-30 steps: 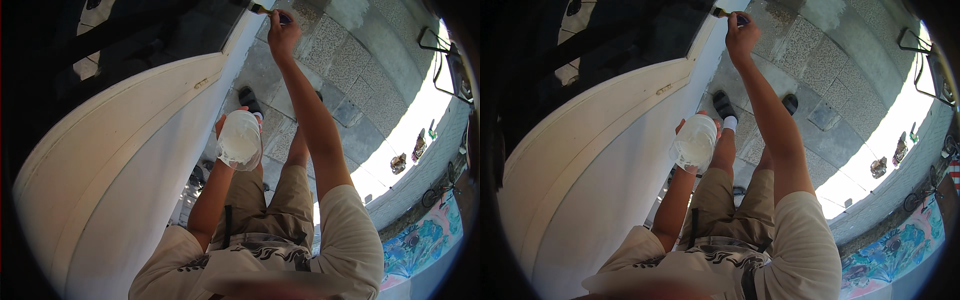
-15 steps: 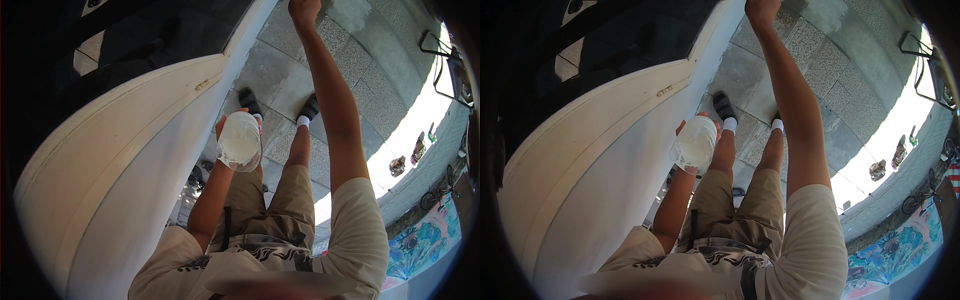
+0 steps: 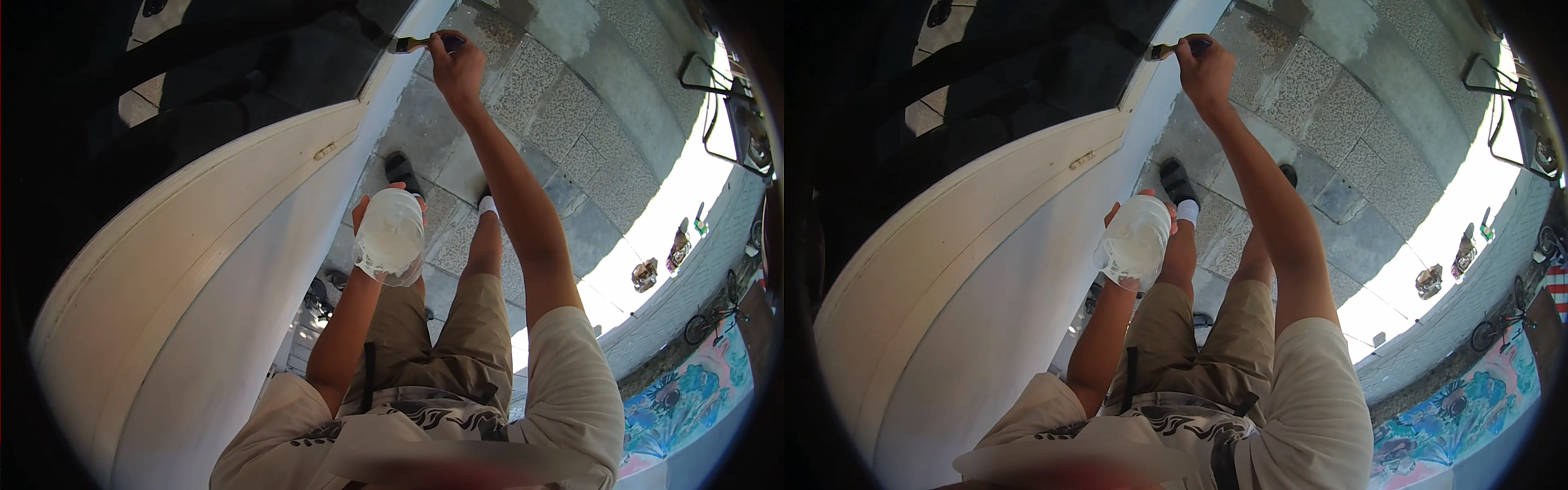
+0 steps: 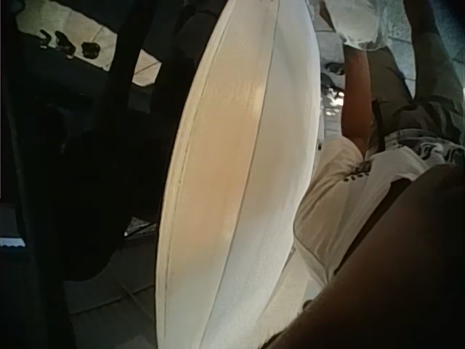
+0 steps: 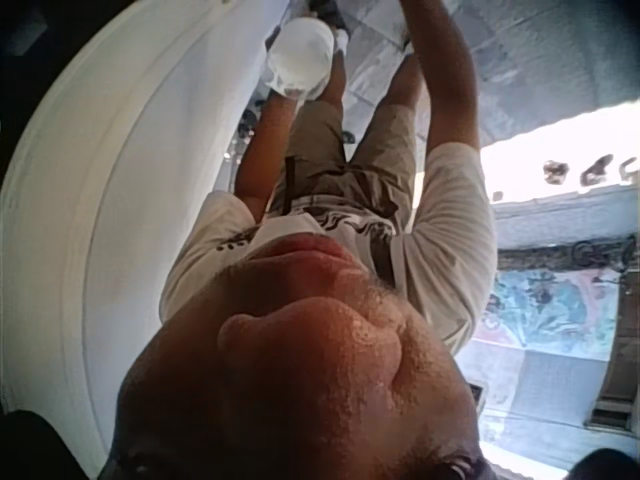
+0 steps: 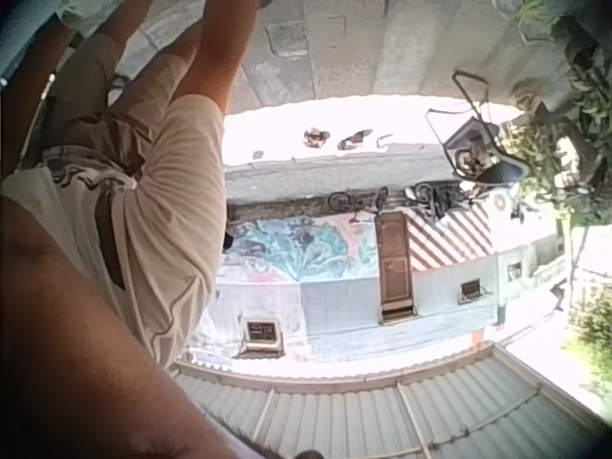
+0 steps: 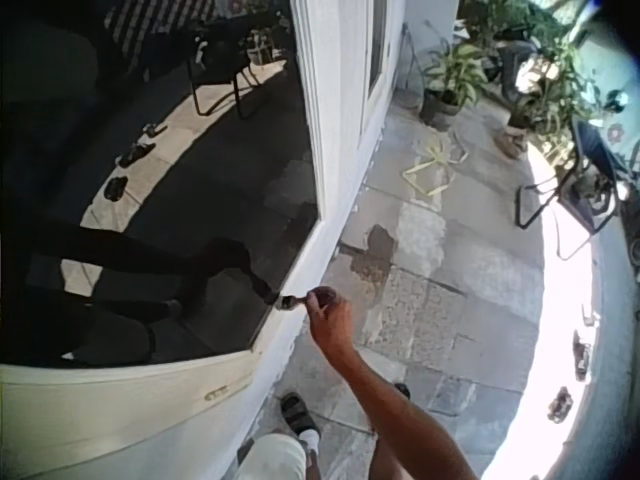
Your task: The person paints the white trim around a door frame with a small brush, dipping it into a cup of paint.
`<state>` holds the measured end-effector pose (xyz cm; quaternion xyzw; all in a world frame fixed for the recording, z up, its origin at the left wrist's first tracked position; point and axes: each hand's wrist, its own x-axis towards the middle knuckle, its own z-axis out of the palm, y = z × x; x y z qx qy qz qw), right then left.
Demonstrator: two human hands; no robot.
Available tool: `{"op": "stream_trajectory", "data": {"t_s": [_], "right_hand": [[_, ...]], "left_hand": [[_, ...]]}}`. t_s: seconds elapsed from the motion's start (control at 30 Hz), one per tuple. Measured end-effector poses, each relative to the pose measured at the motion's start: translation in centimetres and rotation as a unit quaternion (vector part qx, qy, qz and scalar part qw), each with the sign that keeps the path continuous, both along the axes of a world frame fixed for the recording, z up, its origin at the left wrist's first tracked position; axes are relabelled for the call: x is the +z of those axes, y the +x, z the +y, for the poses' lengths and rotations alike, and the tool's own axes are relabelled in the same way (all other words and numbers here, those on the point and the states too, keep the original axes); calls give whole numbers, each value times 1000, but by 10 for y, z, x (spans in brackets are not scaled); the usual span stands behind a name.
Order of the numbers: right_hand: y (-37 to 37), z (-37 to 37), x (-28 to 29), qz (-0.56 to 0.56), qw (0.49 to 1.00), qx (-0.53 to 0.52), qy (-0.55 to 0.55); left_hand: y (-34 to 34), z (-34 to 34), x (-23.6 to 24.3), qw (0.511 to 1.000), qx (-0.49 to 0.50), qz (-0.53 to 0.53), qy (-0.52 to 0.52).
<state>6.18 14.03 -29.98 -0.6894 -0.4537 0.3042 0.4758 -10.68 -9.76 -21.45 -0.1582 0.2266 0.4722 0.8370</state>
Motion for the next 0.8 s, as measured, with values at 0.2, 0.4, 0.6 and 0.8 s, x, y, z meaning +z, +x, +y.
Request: {"op": "stream_trajectory", "data": {"t_s": [0.2, 0.4, 0.6, 0.8], "right_hand": [[58, 92, -13, -59, 995, -72, 21], [82, 96, -29, -13, 992, -68, 104], [41, 4, -33, -5, 995, 38, 90], [54, -11, -32, 35, 981, 190, 13]], "left_hand": [[0, 4, 9, 999, 3, -21, -44], [9, 6, 15, 999, 20, -23, -35], [7, 5, 12, 999, -6, 10, -51], [24, 12, 16, 999, -29, 33, -25]]}}
